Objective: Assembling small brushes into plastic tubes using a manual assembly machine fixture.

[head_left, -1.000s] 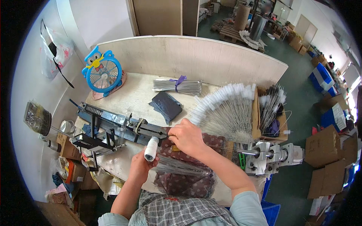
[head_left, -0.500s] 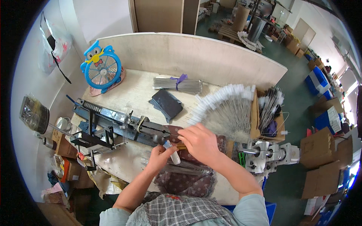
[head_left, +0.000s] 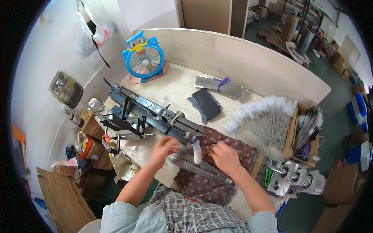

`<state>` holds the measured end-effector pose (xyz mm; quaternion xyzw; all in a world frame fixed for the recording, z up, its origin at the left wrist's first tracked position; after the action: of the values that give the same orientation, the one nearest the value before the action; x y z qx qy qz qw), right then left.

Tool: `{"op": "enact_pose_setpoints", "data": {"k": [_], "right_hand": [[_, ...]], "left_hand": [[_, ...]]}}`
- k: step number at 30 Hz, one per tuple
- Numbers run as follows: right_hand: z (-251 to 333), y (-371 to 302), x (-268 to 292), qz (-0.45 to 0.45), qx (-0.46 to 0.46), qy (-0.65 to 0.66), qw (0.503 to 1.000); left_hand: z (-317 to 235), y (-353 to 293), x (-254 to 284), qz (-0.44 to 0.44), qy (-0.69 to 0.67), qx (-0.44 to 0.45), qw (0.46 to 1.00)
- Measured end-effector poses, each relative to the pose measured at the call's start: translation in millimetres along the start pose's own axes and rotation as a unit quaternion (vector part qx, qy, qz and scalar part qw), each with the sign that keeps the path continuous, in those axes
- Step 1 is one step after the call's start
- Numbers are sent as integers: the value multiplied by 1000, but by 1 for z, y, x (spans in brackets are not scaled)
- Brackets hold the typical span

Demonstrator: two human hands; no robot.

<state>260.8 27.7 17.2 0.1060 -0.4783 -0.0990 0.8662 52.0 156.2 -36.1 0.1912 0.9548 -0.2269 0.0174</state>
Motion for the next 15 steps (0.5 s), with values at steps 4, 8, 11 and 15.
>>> {"op": "enact_pose_setpoints", "data": {"k": [4, 8, 11, 15], "right_hand": [[4, -1, 9, 19, -22, 12, 1000], [9, -1, 7, 12, -5, 31, 999], [15, -8, 19, 12, -41, 43, 998], [31, -11, 58, -5, -27, 38, 999]], "left_hand": [[10, -1, 106, -99, -181, 73, 976], [6, 7, 119, -83, -167, 60, 981], [8, 7, 116, -114, -192, 80, 971], [12, 9, 95, -127, -136, 18, 982]]}}
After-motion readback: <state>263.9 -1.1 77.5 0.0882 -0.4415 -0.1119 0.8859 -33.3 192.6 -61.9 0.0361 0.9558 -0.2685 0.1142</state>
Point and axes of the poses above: each hand's wrist, its own y-axis towards the middle knuckle, its own x-axis out of the back of the hand, z = x × y, the point moved 5 cm from there along y, towards the middle knuckle, and after that the axes turned 1 degree about y, right-handed, at the moved point
